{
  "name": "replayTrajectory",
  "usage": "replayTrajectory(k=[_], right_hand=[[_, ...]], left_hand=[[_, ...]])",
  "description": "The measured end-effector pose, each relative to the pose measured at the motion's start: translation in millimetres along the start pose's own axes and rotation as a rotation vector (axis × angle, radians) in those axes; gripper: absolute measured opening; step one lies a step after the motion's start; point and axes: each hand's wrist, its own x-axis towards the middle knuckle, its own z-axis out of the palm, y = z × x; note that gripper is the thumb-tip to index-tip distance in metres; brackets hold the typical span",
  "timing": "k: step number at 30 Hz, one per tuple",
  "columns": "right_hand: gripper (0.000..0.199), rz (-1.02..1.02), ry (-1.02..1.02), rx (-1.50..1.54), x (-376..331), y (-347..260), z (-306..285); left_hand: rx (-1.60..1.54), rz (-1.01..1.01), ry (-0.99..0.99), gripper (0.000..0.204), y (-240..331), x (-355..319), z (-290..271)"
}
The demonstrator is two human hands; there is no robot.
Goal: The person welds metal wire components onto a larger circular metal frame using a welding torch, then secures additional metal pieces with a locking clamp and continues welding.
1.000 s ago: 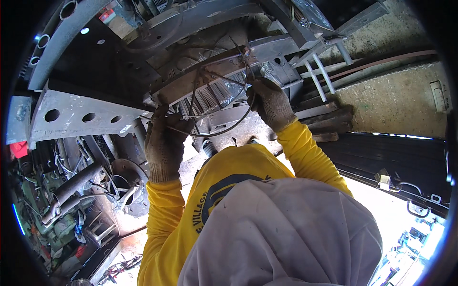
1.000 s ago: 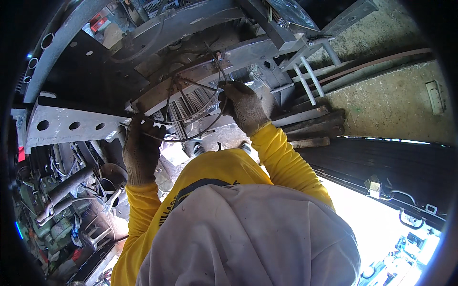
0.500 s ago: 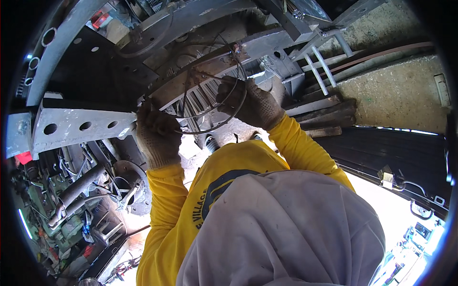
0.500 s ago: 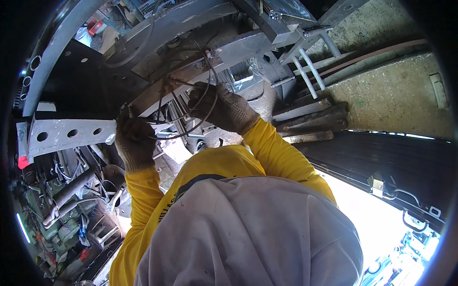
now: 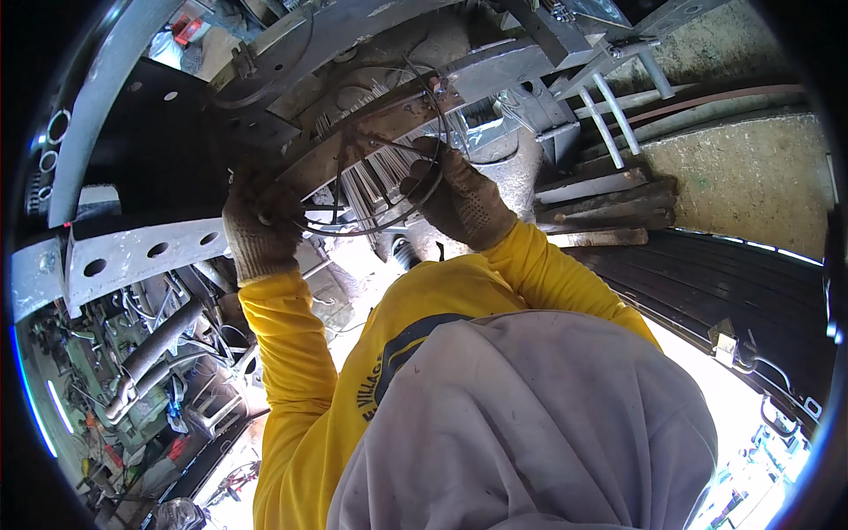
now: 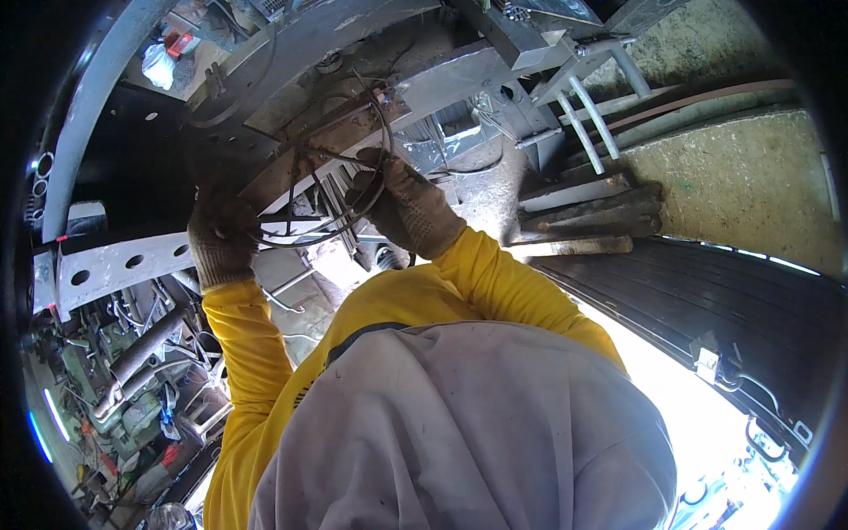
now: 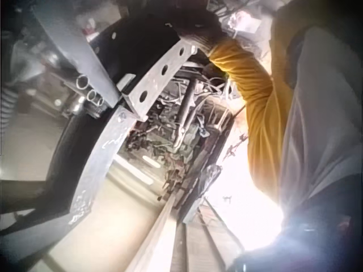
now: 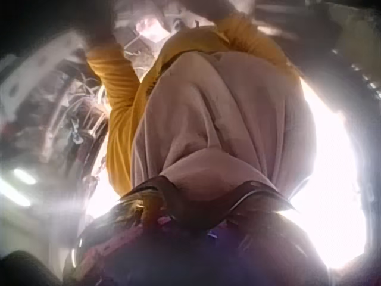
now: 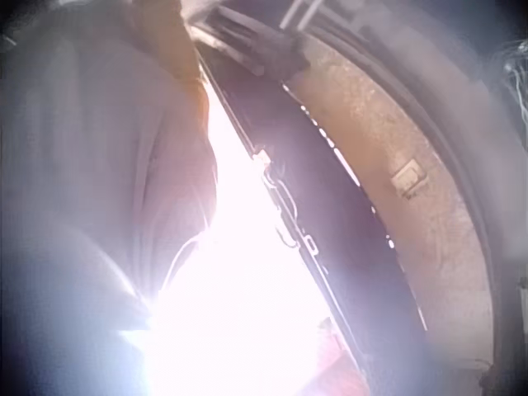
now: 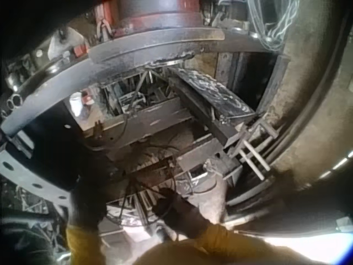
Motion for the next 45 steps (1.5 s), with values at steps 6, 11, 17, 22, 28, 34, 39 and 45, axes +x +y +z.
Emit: replayTrajectory(k=[6,11,17,22,28,34,39,45], right_hand=[[0.037,-0.097,0.116,-0.019,0.7,6.8,-1.5],[0.037,-0.124,0.170,-0.097,1.4,10.0,3.7],[0.043,-0.074,0.283,-0.372,-6.5,-13.1,21.8],[0.071,-0.772,0.241,-1.879,-30.0,-21.8,36.1],[0.040,-0.816,-0.260,-2.372,-45.1,-20.8,59.3],[0.037,-0.942,-0.241,-2.328,-79.7,-22.6,90.3],[0.036,-0.891,-0.272,-2.039,-95.6,-23.2,108.7],[0.034,-0.518,0.188,-1.240,-130.6,-32.9,133.5]], left_hand=[[0.115,-0.091,0.097,0.023,17.3,26.2,29.8],[0.097,-0.185,0.049,0.025,25.6,39.6,22.6],[-0.026,-0.053,-0.030,0.029,13.9,5.4,5.0],[-0.228,0.063,-0.292,0.028,-7.8,-28.9,17.1],[-0.273,0.096,-0.542,0.034,-17.2,-53.0,59.5],[0.097,0.284,-0.291,0.027,-39.8,-91.2,144.4],[0.579,0.287,-0.308,0.032,-59.7,-96.8,152.5],[1.377,0.746,-0.210,0.038,-64.7,-95.4,77.2]])
